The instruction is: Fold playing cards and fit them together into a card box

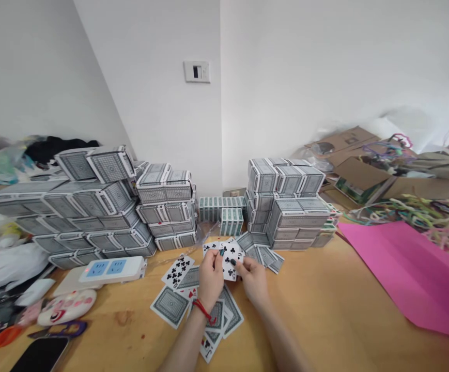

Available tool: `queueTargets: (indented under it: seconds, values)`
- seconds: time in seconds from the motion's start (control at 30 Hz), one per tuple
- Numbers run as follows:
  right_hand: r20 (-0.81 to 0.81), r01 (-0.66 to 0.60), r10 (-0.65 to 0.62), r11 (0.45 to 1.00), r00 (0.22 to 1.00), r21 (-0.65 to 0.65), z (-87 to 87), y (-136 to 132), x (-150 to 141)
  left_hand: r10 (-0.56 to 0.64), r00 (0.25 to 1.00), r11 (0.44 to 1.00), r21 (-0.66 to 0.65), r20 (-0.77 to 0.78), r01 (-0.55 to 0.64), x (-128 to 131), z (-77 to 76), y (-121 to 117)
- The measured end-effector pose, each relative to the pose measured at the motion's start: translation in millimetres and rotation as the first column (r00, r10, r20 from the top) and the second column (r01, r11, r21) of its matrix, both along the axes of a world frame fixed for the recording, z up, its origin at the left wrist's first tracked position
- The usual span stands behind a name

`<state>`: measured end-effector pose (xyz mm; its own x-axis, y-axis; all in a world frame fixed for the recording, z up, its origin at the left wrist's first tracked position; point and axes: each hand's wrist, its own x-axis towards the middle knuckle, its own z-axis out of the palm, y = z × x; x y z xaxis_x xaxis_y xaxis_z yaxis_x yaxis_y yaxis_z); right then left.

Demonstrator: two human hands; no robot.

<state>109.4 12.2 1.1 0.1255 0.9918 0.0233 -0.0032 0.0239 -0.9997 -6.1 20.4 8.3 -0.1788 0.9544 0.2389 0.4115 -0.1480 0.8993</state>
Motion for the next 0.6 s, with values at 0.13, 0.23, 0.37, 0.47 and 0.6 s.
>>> queueTargets:
  seconds: [0.13, 0.23, 0.37, 0.47, 0.6]
  values:
    - [0.045, -0.025, 0.025, 1.0, 0.999, 0.018, -0.8, -1.6, -1.6, 0.038, 0.988, 0.999, 0.003, -0.153, -0.038, -5.1, 1.1, 2.1]
    - [0.066, -0.02, 0.018, 1.0, 0.998, 0.021, -1.3, -2.2, -1.7, 0.048, 0.966, 0.998, -0.019, -0.254, -0.055, -6.3, 2.8, 2.6]
    - [0.03, -0.028, 0.028, 1.0, 0.999, 0.011, -2.3, -0.9, -0.9, 0.048, 0.956, 0.997, -0.045, -0.29, -0.064, -4.0, 5.5, 1.1]
    - [-0.03, -0.053, 0.053, 0.999, 0.998, -0.004, -2.3, 0.1, -0.5, 0.044, 0.963, 0.998, -0.022, -0.266, -0.052, -2.0, 7.6, -1.5]
    - [-0.069, -0.087, 0.087, 0.996, 0.994, -0.001, -1.9, 0.1, 0.4, 0.003, 0.984, 1.0, 0.012, -0.181, -0.001, -1.7, 9.5, -5.4]
